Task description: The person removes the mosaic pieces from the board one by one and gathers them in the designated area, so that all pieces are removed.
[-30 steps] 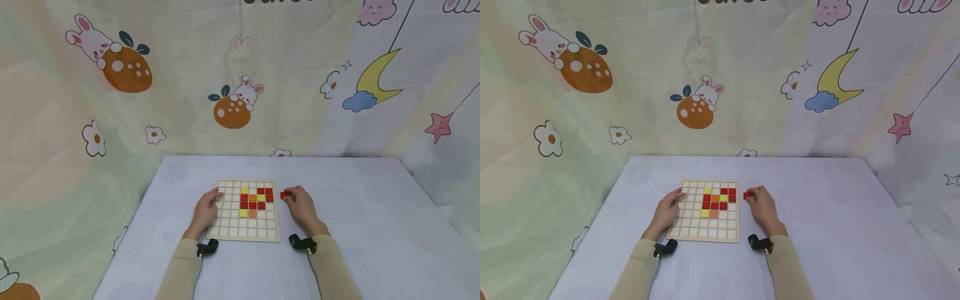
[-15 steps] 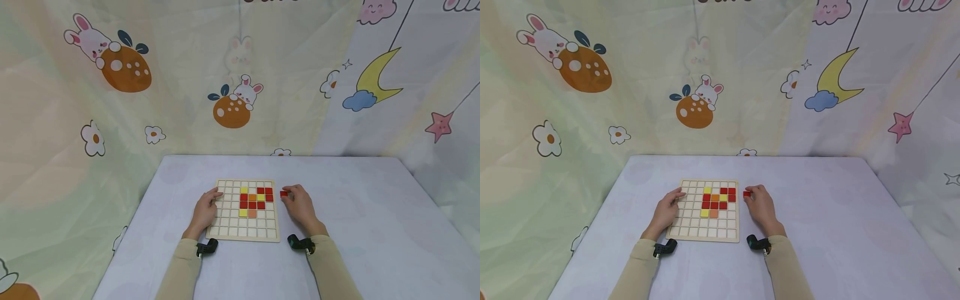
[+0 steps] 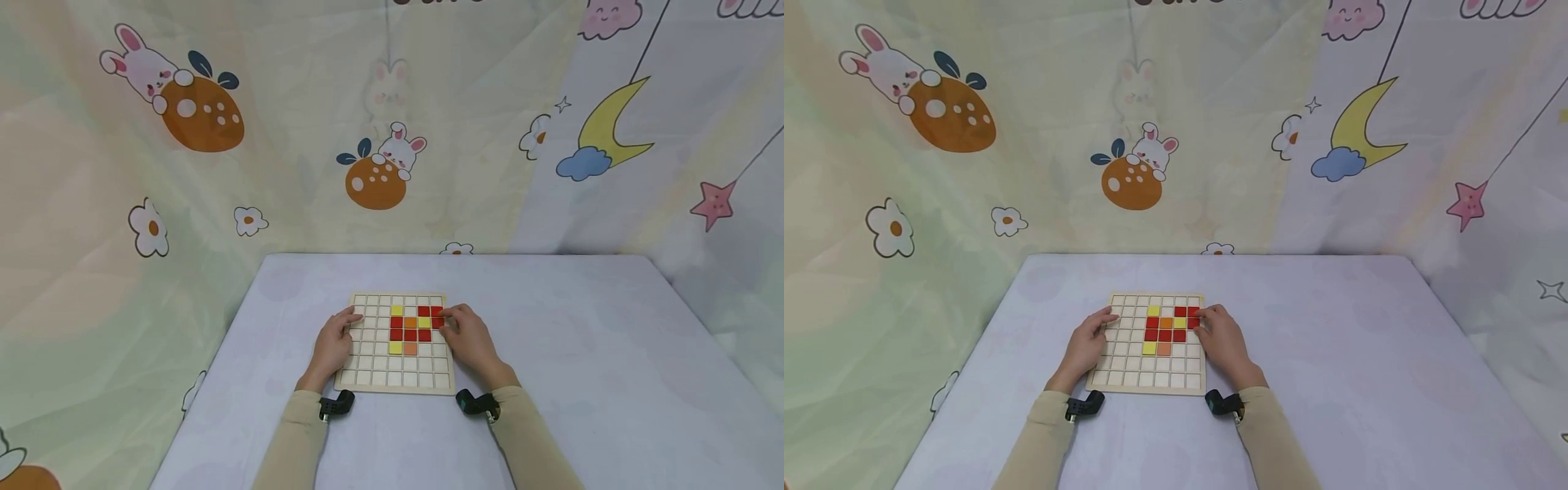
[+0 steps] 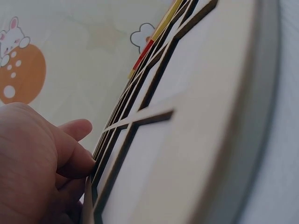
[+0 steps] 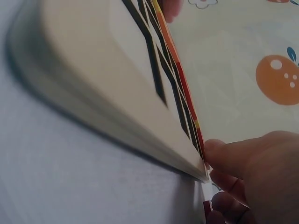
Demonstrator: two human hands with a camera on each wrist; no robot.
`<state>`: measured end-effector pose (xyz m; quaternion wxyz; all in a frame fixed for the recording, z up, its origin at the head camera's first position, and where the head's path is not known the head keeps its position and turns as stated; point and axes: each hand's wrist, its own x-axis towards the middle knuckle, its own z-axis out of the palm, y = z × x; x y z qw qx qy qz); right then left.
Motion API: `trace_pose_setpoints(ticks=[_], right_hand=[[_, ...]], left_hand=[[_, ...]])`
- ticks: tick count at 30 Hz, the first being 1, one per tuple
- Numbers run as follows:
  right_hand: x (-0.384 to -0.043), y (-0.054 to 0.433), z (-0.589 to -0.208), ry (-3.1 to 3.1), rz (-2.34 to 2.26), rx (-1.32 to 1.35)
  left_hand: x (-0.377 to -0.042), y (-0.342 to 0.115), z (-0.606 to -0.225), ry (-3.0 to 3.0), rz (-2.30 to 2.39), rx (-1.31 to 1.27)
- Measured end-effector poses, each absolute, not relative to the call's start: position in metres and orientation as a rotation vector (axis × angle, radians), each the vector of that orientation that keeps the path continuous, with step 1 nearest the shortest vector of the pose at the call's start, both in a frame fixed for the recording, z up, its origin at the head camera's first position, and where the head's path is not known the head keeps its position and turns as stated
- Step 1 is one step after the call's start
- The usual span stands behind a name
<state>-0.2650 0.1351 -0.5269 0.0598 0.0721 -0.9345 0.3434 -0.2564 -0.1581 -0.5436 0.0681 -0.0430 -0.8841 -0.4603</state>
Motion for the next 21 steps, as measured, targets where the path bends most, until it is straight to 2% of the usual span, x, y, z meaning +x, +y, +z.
trace_pose_setpoints(ticks=[21], right_hand=[[-0.2634, 0.1311, -0.5319, -2.774, 1.058, 0.27]], left_hand=[[-0.2569, -0.1591, -0.5448, -2.647, -1.409, -0.134]])
